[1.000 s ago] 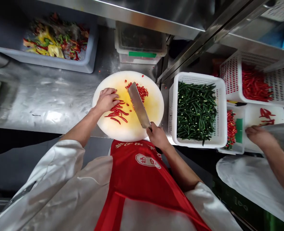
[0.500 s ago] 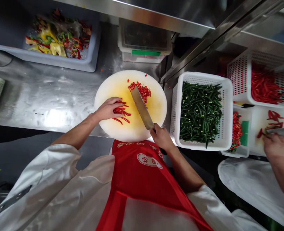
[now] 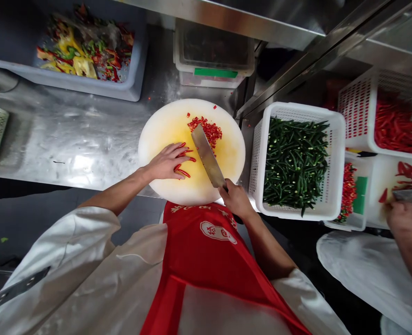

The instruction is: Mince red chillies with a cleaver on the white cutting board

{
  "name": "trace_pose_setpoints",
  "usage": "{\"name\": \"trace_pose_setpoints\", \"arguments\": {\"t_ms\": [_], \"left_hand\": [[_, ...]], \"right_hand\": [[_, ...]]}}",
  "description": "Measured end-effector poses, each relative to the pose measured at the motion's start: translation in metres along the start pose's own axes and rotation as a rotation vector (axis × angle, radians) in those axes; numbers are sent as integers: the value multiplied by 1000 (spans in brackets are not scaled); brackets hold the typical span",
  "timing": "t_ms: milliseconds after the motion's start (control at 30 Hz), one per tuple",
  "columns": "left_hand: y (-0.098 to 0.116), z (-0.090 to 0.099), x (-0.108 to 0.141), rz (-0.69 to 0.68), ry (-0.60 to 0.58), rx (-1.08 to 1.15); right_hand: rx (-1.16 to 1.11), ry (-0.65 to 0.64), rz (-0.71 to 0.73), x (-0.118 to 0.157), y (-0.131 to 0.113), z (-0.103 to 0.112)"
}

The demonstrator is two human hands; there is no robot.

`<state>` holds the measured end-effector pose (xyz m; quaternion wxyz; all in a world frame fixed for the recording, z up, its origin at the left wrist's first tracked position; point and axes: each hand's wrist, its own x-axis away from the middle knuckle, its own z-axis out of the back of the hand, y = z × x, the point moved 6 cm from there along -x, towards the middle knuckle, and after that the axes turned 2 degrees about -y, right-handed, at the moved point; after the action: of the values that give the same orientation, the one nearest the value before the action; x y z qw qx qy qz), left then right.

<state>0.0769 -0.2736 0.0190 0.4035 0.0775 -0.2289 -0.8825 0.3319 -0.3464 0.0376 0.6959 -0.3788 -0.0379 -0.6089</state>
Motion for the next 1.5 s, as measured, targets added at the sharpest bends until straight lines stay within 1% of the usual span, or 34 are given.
{"name": "trace_pose_setpoints", "arguments": {"t_ms": [67,133,267,300,367,433,500,667,733,900,1000,1100,1200,1267,1400,1467,1500], "left_hand": [[6,-5,-1,5,-1,-7],[8,-8,-5,49,45,-20],[5,-12,-14,232,197,-63],[3,-12,-15,271,229,-63],[2,-13,-17,308,270,-54],[2,-14,-17,304,288,-45],[2,-15,-16,281,292,-38],[6,-14,-15,229,296,4],[8,-12,-15,213,289,11],[11,-12,-15,167,229,0],[11,-12,-15,131,256,-1],[10,-12,-15,101,287,7],[11,-11,-16,77,309,0],[11,-11,-16,73,315,-8],[8,-12,-16,102,318,16],[7,-13,-16,105,309,36],[7,-14,-17,99,303,43]], "right_hand": [[-13,-8,2,1,0,2],[-57,-27,39,4,0,3],[-283,-98,207,16,-2,-1],[-338,-109,219,19,0,-3],[-391,-97,188,22,5,-5],[-368,-45,152,24,8,-4],[-312,0,159,24,6,-3],[-196,-3,230,25,-3,-4],[-176,0,233,25,-3,-4],[-185,-16,220,23,-7,-2],[-186,10,185,24,-12,4],[-173,30,201,21,-21,10],[-146,10,239,17,-29,13],[-121,-18,236,20,-29,18],[-59,-123,156,38,-19,29],[-28,-159,121,37,-17,28],[-14,-159,114,31,-19,25]]}}
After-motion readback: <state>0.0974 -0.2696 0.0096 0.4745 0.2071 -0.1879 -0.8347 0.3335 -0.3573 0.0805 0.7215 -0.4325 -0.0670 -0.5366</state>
